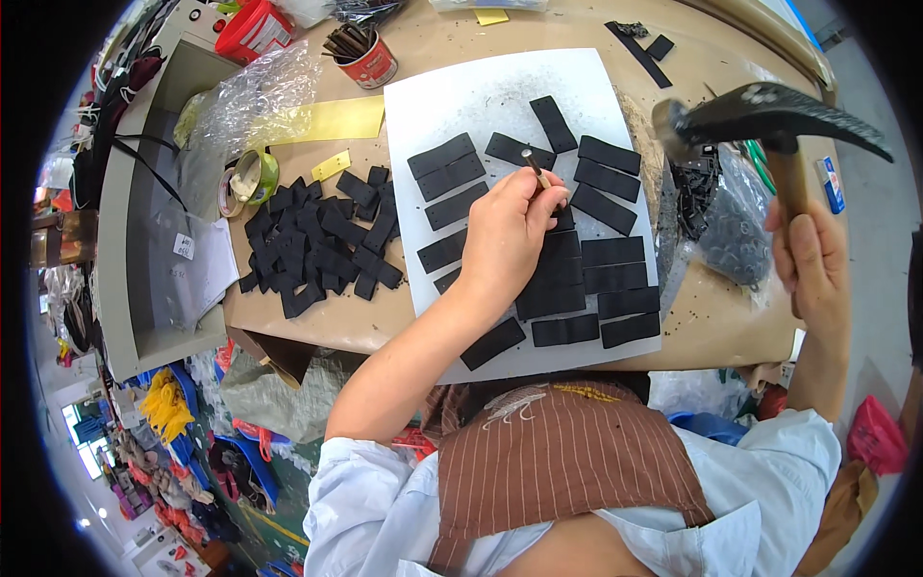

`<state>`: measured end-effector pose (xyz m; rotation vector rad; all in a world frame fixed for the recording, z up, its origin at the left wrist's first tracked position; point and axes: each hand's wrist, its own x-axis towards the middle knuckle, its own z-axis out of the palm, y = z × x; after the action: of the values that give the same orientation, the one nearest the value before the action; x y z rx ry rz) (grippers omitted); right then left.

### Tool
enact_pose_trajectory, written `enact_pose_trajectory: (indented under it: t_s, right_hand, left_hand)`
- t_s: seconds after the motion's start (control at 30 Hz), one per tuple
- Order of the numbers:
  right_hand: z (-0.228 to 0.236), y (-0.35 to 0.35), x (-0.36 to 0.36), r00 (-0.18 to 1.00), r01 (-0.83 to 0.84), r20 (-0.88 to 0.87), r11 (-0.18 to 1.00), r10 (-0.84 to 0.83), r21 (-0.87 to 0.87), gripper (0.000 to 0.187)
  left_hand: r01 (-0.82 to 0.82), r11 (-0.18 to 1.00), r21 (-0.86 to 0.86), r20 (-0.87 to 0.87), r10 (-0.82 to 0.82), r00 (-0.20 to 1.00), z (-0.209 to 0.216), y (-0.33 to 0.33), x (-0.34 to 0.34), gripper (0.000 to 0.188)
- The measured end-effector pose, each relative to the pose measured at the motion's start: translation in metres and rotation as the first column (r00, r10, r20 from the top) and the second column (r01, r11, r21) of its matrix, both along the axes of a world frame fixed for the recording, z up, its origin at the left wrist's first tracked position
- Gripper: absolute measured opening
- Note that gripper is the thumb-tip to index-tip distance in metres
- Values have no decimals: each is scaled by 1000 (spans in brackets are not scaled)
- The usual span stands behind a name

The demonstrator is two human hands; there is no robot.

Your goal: The person uses a hammer and a metal punch to drive holes into small black rectangular pieces arranged on a white board. They systematically move from one piece to the next, striking the punch with the hammer to create a hole in each item.

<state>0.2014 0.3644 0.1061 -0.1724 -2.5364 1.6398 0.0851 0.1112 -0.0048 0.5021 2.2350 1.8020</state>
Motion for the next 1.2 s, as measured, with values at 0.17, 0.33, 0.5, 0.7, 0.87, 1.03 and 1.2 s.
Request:
enact_pose_trajectory:
  t_s: [0.17,0.33,0.5,0.7,0.87,1.03,1.2]
  right_hand:
    - [52,21,-11,947,10,-318,993,-46,-115,47]
    - [69,-6,-29,896,-72,-441,997,52,-28,64]
    - [48,-18,-26,896,-81,-419,982,146,169,43]
    - [22,-28,-27,976,-215,53,933,209,287,31]
    - [20,-11,-12,995,-92,40,989,88,113,45]
    - [55,7,-10,960,62,-268,993,-87,-102,43]
    - [46,14,-4,915,-69,-364,955,176,289,34]
  left_hand:
    - [37,997,-66,-4,-37,999,6,0,-1,10]
    - [4,997,-81,-44,-8,999,1,-1,0,10]
    - [-10,988,-154,-370,-48,928,-6,3,-1,10]
    - [-130,938,-320,-443,-27,896,-3,1,3,10]
    - [55,992,-112,-119,-68,991,-7,-4,-4,13]
    - [35,996,-76,-223,-51,973,-7,-2,-1,19]
    - [42,973,-228,-495,-153,856,-1,0,5,16]
